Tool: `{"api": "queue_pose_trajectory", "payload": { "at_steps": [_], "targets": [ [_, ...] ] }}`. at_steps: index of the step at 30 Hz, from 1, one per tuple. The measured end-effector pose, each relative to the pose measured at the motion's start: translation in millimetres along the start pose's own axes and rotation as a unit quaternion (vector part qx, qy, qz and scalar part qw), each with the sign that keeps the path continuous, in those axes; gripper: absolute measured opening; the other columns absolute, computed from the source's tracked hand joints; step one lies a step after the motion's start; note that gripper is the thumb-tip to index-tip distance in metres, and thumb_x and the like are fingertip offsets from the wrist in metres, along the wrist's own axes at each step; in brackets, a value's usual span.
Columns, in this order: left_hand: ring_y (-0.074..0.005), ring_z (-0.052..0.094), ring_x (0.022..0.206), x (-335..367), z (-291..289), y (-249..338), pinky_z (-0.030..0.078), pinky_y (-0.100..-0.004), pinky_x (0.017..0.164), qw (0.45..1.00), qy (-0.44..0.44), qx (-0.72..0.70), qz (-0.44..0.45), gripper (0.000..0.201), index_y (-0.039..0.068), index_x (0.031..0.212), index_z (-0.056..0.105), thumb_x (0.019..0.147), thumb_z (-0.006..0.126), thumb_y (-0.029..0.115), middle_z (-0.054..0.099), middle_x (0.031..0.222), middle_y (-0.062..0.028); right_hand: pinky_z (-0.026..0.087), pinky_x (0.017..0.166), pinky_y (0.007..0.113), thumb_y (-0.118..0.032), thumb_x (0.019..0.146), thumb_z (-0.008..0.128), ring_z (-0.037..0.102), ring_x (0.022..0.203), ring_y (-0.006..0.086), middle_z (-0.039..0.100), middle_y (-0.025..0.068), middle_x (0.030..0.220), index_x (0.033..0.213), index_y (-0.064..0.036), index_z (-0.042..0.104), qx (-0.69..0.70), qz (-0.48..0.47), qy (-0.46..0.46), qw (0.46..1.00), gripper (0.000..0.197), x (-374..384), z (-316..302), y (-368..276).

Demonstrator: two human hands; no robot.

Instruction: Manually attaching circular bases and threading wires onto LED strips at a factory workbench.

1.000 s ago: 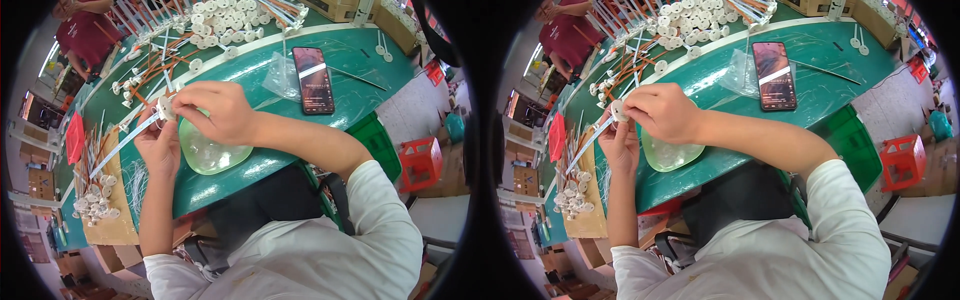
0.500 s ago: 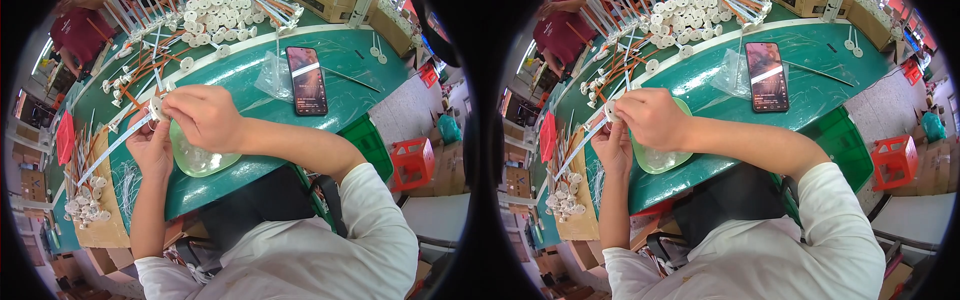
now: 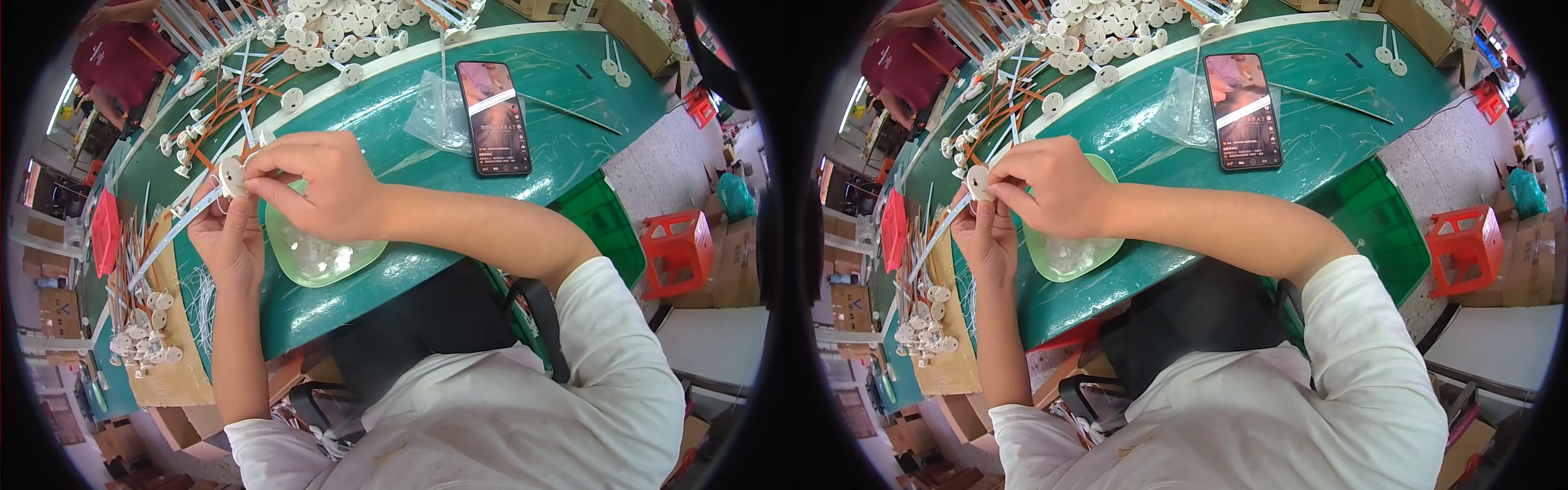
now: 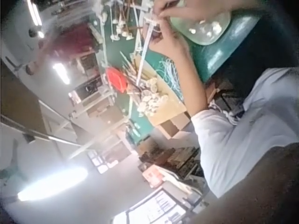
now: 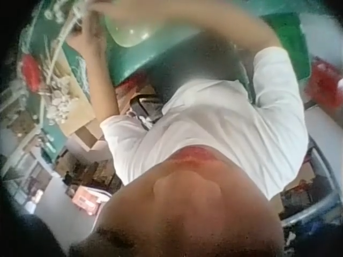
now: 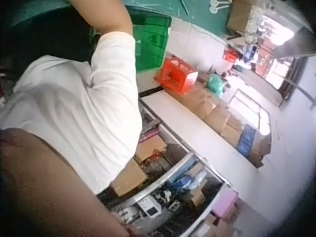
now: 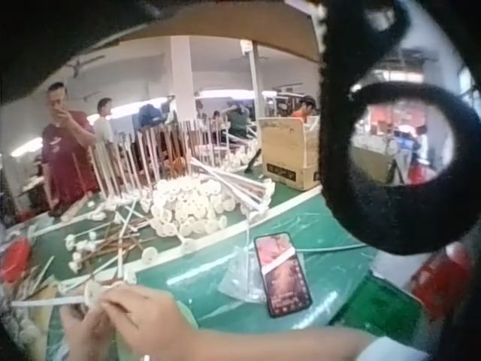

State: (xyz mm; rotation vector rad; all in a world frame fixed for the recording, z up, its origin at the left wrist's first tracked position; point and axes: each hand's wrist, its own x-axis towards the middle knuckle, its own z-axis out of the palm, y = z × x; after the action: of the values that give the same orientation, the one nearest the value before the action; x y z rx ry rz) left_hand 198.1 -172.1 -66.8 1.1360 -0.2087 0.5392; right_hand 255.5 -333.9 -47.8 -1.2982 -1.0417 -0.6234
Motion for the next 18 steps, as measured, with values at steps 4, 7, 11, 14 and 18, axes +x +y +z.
{"api": "queue_pose_trajectory", "payload": {
  "at_steps": [4, 7, 11, 14, 18],
  "targets": [
    [-0.0183, 0.062, 0.103, -2, -1, 0, 0.053, -0.0331, 0.092, 1.0, -0.009, -0.004, -0.009, 0.043, -0.002, 0.119, 0.054, 0.079, 0.069, -0.01, 0.061, 0.118, -0.0135, 0.053, 0.059, 0.032, -0.002, 0.078, 0.068, 0.065, 0.068, 0.0262, 0.068, 0.0104, 0.08, 0.084, -0.0015, 0.067, -0.011, -0.007, -0.013, 1.0, 0.006, 2, -2, 2],
    [-0.0178, 0.062, 0.103, 2, -10, -3, 0.053, -0.0308, 0.09, 0.999, -0.017, 0.042, -0.004, 0.045, -0.002, 0.119, 0.055, 0.078, 0.071, -0.008, 0.061, 0.119, -0.0143, 0.053, 0.059, 0.033, -0.001, 0.077, 0.067, 0.065, 0.067, 0.0271, 0.067, 0.0098, 0.079, 0.082, -0.0026, 0.065, -0.065, -0.079, -0.019, 0.995, 0.006, 5, -4, 2],
    [-0.0182, 0.061, 0.105, 1, -24, 2, 0.051, -0.0289, 0.087, 0.994, -0.041, 0.104, 0.018, 0.051, -0.001, 0.119, 0.055, 0.073, 0.077, -0.002, 0.06, 0.122, -0.0164, 0.052, 0.059, 0.035, 0.0, 0.075, 0.068, 0.064, 0.066, 0.028, 0.066, 0.01, 0.077, 0.082, -0.0035, 0.064, -0.072, -0.079, -0.031, 0.994, 0.009, 2, -2, -1],
    [-0.0205, 0.06, 0.109, 3, -24, 7, 0.048, -0.0321, 0.095, 0.985, -0.055, 0.162, 0.031, 0.056, -0.005, 0.122, 0.052, 0.073, 0.077, 0.005, 0.059, 0.123, -0.0176, 0.052, 0.06, 0.036, -0.001, 0.074, 0.068, 0.063, 0.067, 0.0284, 0.065, 0.0111, 0.079, 0.082, -0.0027, 0.063, -0.051, -0.077, 0.009, 0.996, 0.011, -4, 8, 2],
    [-0.0236, 0.059, 0.112, 0, -24, 6, 0.045, -0.0336, 0.099, 0.987, -0.049, 0.148, 0.03, 0.057, -0.006, 0.125, 0.049, 0.075, 0.074, 0.005, 0.057, 0.125, -0.0195, 0.051, 0.059, 0.035, -0.001, 0.071, 0.069, 0.063, 0.069, 0.0273, 0.063, 0.011, 0.08, 0.082, -0.0019, 0.063, -0.07, -0.079, 0.015, 0.994, 0.012, -6, 4, 3]
  ]
}}
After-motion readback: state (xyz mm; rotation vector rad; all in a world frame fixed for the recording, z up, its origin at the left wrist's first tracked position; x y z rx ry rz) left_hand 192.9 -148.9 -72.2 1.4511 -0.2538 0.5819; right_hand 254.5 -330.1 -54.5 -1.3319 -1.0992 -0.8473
